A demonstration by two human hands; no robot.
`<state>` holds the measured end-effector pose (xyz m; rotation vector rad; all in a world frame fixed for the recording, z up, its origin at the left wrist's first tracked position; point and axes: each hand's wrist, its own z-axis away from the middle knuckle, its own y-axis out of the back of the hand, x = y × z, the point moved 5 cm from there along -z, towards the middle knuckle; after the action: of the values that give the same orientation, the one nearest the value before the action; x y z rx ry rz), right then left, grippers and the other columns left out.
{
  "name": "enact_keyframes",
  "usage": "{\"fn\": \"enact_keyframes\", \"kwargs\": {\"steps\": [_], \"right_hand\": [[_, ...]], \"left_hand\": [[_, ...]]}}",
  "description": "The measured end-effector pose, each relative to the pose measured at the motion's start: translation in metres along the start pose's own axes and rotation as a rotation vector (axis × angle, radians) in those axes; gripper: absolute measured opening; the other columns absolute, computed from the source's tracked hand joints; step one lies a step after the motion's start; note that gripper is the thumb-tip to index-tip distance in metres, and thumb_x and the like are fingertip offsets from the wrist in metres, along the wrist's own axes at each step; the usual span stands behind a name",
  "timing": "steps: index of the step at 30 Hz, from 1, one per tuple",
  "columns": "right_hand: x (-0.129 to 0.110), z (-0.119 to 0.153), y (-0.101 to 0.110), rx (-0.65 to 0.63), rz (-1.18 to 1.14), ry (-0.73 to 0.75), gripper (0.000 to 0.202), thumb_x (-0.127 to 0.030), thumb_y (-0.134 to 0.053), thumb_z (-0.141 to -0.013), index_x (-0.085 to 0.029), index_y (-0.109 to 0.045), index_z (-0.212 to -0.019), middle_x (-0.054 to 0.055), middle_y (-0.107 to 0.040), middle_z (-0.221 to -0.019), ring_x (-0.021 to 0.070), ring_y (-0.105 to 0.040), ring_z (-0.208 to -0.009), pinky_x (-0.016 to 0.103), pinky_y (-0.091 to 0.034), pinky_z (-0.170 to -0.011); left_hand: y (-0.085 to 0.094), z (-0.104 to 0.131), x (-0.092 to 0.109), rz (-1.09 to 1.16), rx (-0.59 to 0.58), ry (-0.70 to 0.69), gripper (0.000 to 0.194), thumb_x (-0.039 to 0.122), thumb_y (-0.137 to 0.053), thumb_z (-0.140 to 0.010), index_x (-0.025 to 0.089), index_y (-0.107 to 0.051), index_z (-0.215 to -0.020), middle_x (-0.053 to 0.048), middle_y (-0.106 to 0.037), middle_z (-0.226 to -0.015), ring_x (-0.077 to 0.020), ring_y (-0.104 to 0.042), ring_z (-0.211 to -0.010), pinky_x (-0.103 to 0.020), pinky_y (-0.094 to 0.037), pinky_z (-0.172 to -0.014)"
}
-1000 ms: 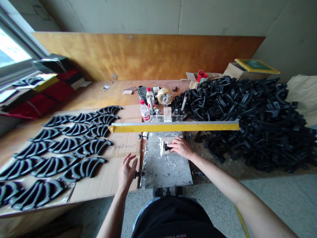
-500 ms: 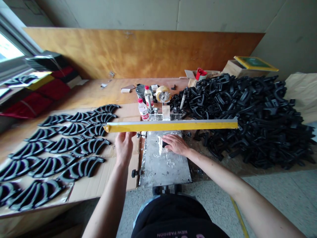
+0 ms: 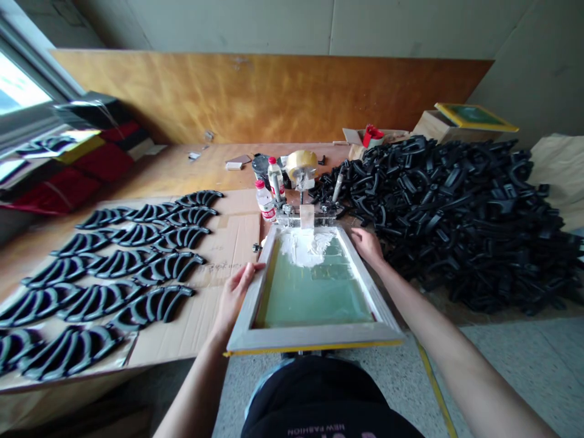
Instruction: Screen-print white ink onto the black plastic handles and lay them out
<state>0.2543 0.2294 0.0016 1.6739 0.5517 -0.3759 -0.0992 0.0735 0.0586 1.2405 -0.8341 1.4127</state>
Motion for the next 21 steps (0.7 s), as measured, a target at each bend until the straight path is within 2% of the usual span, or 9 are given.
{"fn": "enact_keyframes", "kwargs": {"steps": [2, 4, 6, 8, 10, 12, 17, 19, 21], "right_hand": [[-0.023, -0.011, 0.010, 0.120, -0.017, 0.079, 0.046, -0.025, -0.056, -0.091, -0.014, -0.055, -0.136, 0.016, -0.059, -0.133, 0.0275, -0.055, -0.123, 0.043, -0.044, -0.104], [-0.065, -0.019, 0.005, 0.168, -0.005, 0.285, 0.062, -0.025, -0.067, -0.084, -0.015, -0.046, -0.142, 0.015, -0.047, -0.145, 0.0276, -0.045, -0.133, 0.043, -0.038, -0.111], [-0.106, -0.025, -0.013, 0.086, 0.069, 0.459, 0.064, -0.024, -0.072, -0.080, -0.015, -0.049, -0.139, 0.015, -0.050, -0.142, 0.0284, -0.045, -0.130, 0.042, -0.038, -0.110], [-0.129, -0.029, -0.036, -0.063, 0.171, 0.516, 0.045, -0.022, -0.072, -0.080, -0.014, -0.060, -0.123, 0.013, -0.062, -0.123, 0.0274, -0.054, -0.116, 0.040, -0.044, -0.100], [-0.135, -0.029, -0.054, -0.206, 0.255, 0.516, 0.023, -0.022, -0.068, -0.083, -0.015, -0.065, -0.105, 0.010, -0.068, -0.105, 0.0250, -0.059, -0.102, 0.035, -0.046, -0.090], [-0.130, -0.028, -0.061, -0.265, 0.311, 0.495, 0.013, -0.022, -0.064, -0.086, -0.015, -0.065, -0.097, 0.009, -0.068, -0.098, 0.0235, -0.060, -0.096, 0.033, -0.046, -0.086], [-0.115, -0.011, -0.056, -0.193, 0.395, 0.405, 0.012, -0.015, -0.055, -0.087, -0.014, -0.063, -0.097, 0.012, -0.067, -0.098, 0.0238, -0.058, -0.095, 0.032, -0.044, -0.082], [-0.119, 0.006, -0.056, -0.228, 0.385, 0.479, 0.013, -0.011, -0.054, -0.085, -0.013, -0.062, -0.095, 0.013, -0.067, -0.097, 0.0239, -0.057, -0.095, 0.032, -0.044, -0.082], [-0.127, 0.028, -0.054, -0.303, 0.340, 0.644, 0.014, -0.008, -0.053, -0.083, -0.013, -0.062, -0.092, 0.012, -0.066, -0.094, 0.0238, -0.056, -0.094, 0.033, -0.043, -0.081]], "left_hand": [[-0.002, 0.004, -0.035, 0.018, -0.055, 0.088, 0.066, 0.063, -0.067, -0.073, 0.018, -0.065, -0.122, -0.002, -0.070, -0.081, -0.0151, -0.059, -0.065, -0.022, -0.043, -0.056], [-0.006, 0.002, -0.068, 0.018, -0.073, 0.133, 0.081, 0.061, -0.069, -0.072, 0.020, -0.050, -0.140, 0.000, -0.068, -0.075, -0.0149, -0.059, -0.062, -0.022, -0.043, -0.055], [-0.009, -0.004, -0.094, -0.010, -0.051, 0.134, 0.088, 0.060, -0.069, -0.071, 0.019, -0.043, -0.145, 0.001, -0.065, -0.071, -0.0145, -0.058, -0.059, -0.022, -0.042, -0.054], [-0.011, -0.010, -0.110, -0.032, -0.036, 0.121, 0.086, 0.060, -0.068, -0.071, 0.018, -0.046, -0.143, 0.000, -0.066, -0.073, -0.0145, -0.059, -0.061, -0.023, -0.044, -0.055], [-0.012, -0.013, -0.118, -0.045, -0.039, 0.120, 0.083, 0.060, -0.067, -0.072, 0.018, -0.048, -0.141, -0.001, -0.067, -0.077, -0.0151, -0.060, -0.064, -0.023, -0.045, -0.057], [-0.012, -0.014, -0.120, -0.051, -0.049, 0.125, 0.080, 0.060, -0.065, -0.074, 0.018, -0.049, -0.140, -0.002, -0.069, -0.080, -0.0163, -0.062, -0.067, -0.024, -0.046, -0.058], [-0.013, -0.011, -0.119, -0.044, -0.056, 0.152, 0.078, 0.060, -0.063, -0.077, 0.017, -0.050, -0.140, -0.005, -0.071, -0.088, -0.0195, -0.065, -0.075, -0.027, -0.049, -0.063], [-0.014, -0.010, -0.119, -0.047, -0.050, 0.152, 0.078, 0.060, -0.063, -0.077, 0.017, -0.050, -0.140, -0.006, -0.071, -0.089, -0.0201, -0.065, -0.077, -0.028, -0.050, -0.065], [-0.014, -0.011, -0.119, -0.054, -0.046, 0.148, 0.078, 0.060, -0.062, -0.077, 0.016, -0.050, -0.139, -0.006, -0.071, -0.088, -0.0204, -0.065, -0.078, -0.028, -0.050, -0.067]]}}
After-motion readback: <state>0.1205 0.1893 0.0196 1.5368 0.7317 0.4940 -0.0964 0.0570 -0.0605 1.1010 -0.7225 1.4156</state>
